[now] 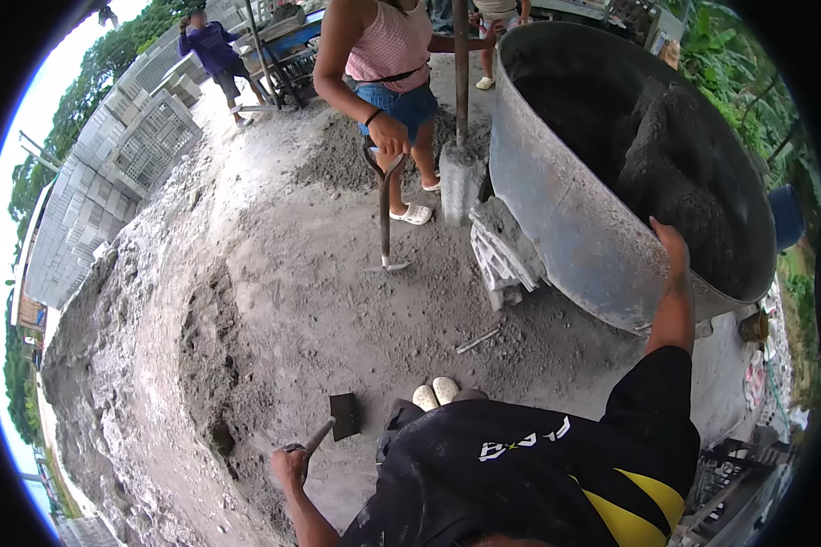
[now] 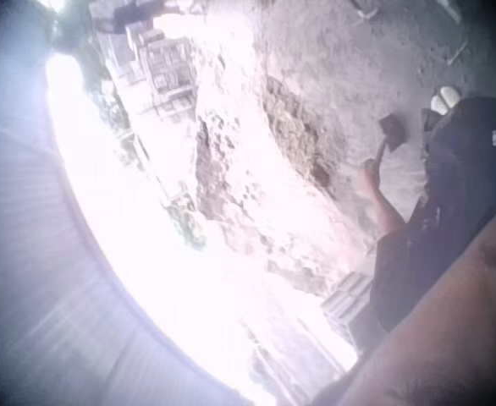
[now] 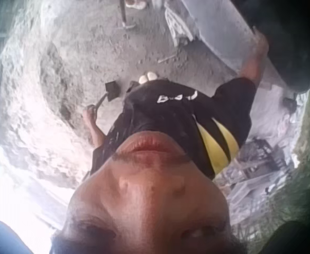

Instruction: The person uses a shovel to mix a pile of sand and cement on the ground. They repeatedly scoop and turn the material to blend it, while other workers nearby also shovel and load the mixture into a cement mixer.

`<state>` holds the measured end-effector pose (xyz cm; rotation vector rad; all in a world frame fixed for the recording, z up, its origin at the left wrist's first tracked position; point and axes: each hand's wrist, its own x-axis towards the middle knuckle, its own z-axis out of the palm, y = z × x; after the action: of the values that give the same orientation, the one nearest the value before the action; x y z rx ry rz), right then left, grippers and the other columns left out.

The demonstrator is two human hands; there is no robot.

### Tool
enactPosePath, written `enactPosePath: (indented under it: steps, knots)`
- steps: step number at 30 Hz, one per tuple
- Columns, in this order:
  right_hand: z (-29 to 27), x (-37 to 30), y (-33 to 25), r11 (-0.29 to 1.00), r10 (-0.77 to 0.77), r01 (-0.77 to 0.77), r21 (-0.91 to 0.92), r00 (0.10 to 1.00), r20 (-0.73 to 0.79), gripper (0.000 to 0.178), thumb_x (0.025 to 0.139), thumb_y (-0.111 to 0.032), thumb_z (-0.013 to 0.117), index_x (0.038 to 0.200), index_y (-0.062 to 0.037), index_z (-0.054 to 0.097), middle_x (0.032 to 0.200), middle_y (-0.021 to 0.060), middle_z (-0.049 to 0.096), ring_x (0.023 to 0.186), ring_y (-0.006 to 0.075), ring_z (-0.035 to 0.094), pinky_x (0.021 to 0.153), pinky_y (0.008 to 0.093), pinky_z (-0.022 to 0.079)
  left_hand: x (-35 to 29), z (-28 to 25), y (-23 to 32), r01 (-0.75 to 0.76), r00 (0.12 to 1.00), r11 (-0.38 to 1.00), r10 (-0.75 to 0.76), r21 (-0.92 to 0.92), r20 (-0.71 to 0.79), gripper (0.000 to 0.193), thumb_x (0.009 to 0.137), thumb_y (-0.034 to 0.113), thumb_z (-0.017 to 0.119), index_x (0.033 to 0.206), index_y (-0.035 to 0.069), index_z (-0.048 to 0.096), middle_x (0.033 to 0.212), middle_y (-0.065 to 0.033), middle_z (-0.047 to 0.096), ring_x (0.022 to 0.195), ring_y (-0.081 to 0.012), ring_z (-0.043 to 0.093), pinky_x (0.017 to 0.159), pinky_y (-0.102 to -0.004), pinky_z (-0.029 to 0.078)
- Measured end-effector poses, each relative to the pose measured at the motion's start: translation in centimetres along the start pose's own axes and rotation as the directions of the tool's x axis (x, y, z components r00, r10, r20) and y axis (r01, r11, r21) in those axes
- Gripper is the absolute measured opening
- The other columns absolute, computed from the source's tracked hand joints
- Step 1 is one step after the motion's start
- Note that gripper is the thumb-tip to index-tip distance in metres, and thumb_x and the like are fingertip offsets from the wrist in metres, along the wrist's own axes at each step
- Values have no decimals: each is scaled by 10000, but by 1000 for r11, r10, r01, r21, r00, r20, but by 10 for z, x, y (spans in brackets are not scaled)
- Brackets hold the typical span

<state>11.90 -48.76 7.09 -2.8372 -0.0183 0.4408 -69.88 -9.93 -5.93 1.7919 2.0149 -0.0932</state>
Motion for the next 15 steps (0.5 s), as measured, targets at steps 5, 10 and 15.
enactPosePath:
  steps: [5,10,15]
  knots:
    - [1,15,9,991,130,-131,26,991,44,628,854,-562,321,1079,-36,581,1157,155,532,1073,318,487,893,412,334,-3,-3,4,-14,1000,999,14,-50,-10,331,545,211,646,732,-61,621,726,-250,597,733,-370,601,655,-406,474]
    - [3,13,7,997,68,-68,41,998,-6,621,843,-570,347,1014,-31,606,1086,166,562,1012,322,514,853,410,347,-4,-4,5,-37,999,998,37,-49,11,315,543,197,639,730,-56,620,718,-246,596,720,-370,599,646,-407,469]
    - [4,9,4,997,33,-29,66,998,-48,607,843,-561,355,977,-29,615,1046,177,575,974,335,527,833,413,359,-6,-6,5,-59,998,997,60,-50,21,322,543,201,643,731,-60,620,709,-248,593,714,-376,594,644,-406,468]
